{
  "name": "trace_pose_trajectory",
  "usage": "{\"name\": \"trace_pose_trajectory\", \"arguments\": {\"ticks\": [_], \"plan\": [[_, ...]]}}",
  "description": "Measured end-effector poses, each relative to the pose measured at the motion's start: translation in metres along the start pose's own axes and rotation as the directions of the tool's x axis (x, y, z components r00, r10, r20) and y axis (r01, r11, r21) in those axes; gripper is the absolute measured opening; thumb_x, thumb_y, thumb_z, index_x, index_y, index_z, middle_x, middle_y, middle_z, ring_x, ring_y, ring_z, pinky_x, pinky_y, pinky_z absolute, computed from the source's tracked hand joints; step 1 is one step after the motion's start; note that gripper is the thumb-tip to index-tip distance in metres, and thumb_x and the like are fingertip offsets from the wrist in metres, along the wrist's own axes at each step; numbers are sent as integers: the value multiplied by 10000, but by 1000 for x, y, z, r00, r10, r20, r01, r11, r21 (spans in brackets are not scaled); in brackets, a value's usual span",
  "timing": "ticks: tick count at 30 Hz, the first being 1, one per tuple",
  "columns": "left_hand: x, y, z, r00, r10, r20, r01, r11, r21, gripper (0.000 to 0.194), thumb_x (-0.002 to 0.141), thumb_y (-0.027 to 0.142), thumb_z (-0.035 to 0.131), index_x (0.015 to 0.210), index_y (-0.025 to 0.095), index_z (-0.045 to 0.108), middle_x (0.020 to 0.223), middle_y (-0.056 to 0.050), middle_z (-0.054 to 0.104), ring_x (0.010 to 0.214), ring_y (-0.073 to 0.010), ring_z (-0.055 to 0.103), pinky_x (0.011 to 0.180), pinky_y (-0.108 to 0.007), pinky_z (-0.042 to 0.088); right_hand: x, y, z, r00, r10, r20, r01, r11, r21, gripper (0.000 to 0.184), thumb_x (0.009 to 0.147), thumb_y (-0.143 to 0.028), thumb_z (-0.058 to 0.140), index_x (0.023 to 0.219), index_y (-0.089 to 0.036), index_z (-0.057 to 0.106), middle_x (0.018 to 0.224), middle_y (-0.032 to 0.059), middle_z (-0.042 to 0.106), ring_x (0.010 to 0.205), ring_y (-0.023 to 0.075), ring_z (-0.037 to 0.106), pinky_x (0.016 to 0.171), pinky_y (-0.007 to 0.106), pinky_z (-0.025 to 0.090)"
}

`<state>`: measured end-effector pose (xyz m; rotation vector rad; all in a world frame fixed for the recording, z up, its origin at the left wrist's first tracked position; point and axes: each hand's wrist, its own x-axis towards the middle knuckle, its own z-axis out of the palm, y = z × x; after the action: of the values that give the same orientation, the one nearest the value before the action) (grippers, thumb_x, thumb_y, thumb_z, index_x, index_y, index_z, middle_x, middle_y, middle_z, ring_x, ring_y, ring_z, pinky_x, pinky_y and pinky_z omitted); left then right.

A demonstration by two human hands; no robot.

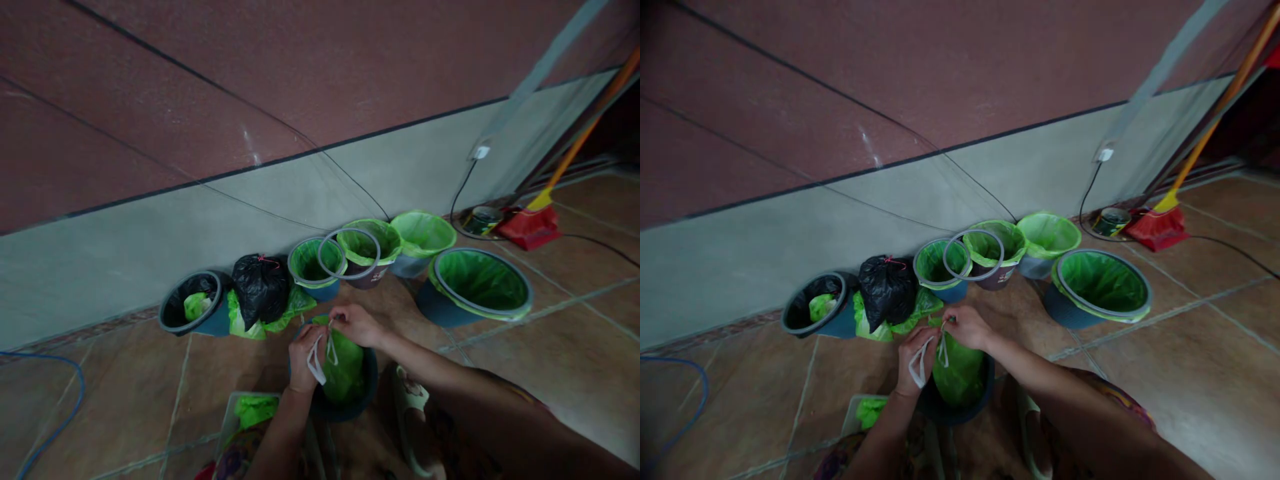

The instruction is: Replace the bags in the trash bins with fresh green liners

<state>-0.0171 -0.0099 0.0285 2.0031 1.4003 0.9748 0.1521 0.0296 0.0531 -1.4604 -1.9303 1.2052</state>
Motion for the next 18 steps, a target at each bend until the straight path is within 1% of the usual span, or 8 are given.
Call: {"name": "trace_pose_trajectory", "arguments": {"ticks": [2, 4, 5, 7, 10, 12, 15, 18], "plan": [[1, 2, -1, 1000, -6, 24, 6, 1000, 8, 218, 882, 207, 491, 901, 197, 708, 841, -69, 671, 812, -173, 643, 757, -274, 489, 1, -4, -2, 994, -81, -71, 68, 984, -166, 165, 804, -140, 486, 816, -149, 650, 885, 52, 643, 781, 134, 544, 754, 267, 404], [2, 3, -1, 999, -19, 41, 18, 1000, 18, 218, 881, 203, 484, 882, 197, 702, 813, -66, 673, 806, -178, 642, 753, -276, 474, 2, -3, -2, 996, -76, -54, 64, 979, -195, 196, 828, -143, 442, 804, -146, 636, 899, 67, 644, 810, 148, 550, 786, 285, 401], [3, 3, -1, 998, -29, 47, 28, 999, 19, 215, 881, 207, 484, 875, 200, 699, 807, -64, 677, 804, -180, 642, 752, -276, 467, 3, -2, -2, 998, -37, -42, 30, 988, -149, 214, 835, -146, 420, 780, -146, 627, 862, 63, 643, 798, 149, 551, 783, 289, 403], [3, 3, -1, 997, -56, 57, 55, 998, 10, 209, 882, 226, 488, 851, 208, 693, 800, -59, 682, 791, -180, 641, 744, -275, 456, 4, 3, 0, 996, 82, -19, -81, 994, 67, 233, 839, -169, 399, 729, -152, 603, 787, 46, 632, 762, 149, 557, 751, 287, 417], [2, 1, -1, 995, -84, 61, 85, 996, -8, 208, 886, 265, 495, 815, 210, 682, 789, -53, 680, 769, -177, 635, 741, -274, 449, 2, 8, 0, 969, 241, 56, -240, 858, 454, 208, 828, -251, 437, 692, -163, 569, 753, 33, 621, 732, 146, 572, 685, 272, 433], [2, -1, -1, 995, -80, 59, 81, 997, -14, 209, 888, 276, 494, 814, 205, 676, 798, -55, 679, 767, -174, 631, 746, -274, 449, 0, 9, 0, 962, 258, 90, -261, 770, 583, 199, 813, -329, 504, 719, -168, 572, 768, 33, 629, 733, 143, 578, 671, 267, 433], [1, -2, -1, 996, -66, 57, 66, 998, 3, 198, 882, 253, 493, 821, 200, 675, 806, -58, 673, 771, -173, 625, 741, -274, 448, 0, 11, 1, 969, 222, 105, -240, 768, 594, 261, 759, -428, 612, 761, -171, 570, 740, 11, 618, 688, 124, 553, 644, 256, 414], [0, -2, -1, 997, -47, 61, 44, 998, 45, 197, 874, 211, 491, 805, 194, 676, 776, -56, 664, 754, -171, 618, 722, -274, 451, 3, 14, 6, 987, 142, 81, -164, 862, 480, 291, 660, -379, 720, 721, -170, 527, 630, -45, 532, 607, 95, 481, 578, 229, 360]]}}
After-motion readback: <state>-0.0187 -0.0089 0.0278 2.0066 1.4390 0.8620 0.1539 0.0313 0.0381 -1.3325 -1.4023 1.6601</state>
